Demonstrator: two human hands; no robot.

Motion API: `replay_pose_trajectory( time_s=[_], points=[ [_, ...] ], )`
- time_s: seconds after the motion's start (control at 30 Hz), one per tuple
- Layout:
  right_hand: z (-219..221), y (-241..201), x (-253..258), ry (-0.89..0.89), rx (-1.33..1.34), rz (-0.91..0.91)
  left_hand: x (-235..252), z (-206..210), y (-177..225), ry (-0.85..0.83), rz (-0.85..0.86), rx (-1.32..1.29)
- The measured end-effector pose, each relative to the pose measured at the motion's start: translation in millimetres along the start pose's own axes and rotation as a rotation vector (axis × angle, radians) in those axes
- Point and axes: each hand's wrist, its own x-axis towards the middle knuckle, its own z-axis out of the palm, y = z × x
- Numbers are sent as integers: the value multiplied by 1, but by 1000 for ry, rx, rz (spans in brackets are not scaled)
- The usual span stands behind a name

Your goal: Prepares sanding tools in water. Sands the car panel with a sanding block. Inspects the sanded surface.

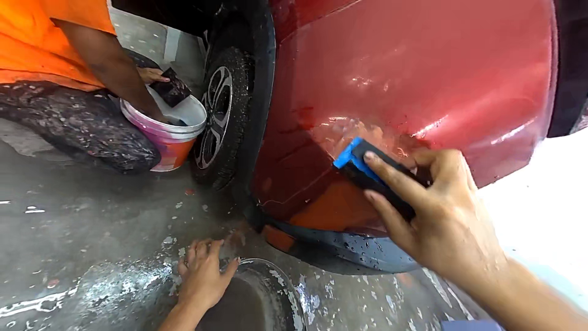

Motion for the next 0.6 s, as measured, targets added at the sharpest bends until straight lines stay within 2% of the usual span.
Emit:
replay_pose_trajectory(
  time_s=[0.1,0.23,0.37,0.47,0.6],
  points=[
    [2,-6,27,-33,-52,27,-3,4,3,-19,5,16],
    [-2,-16,9,-45,-21,11,-3,-9,2,26,27,-19],
    [2,-13,35,-59,-105,3,0,-9,-8,56,12,-61],
    [-5,-24,28,-103,-85,38,-5,-17,-7,51,9,-88],
    [2,-10,29,-55,-67,-29,-3,-18,-14,128,41,-109]
  ],
)
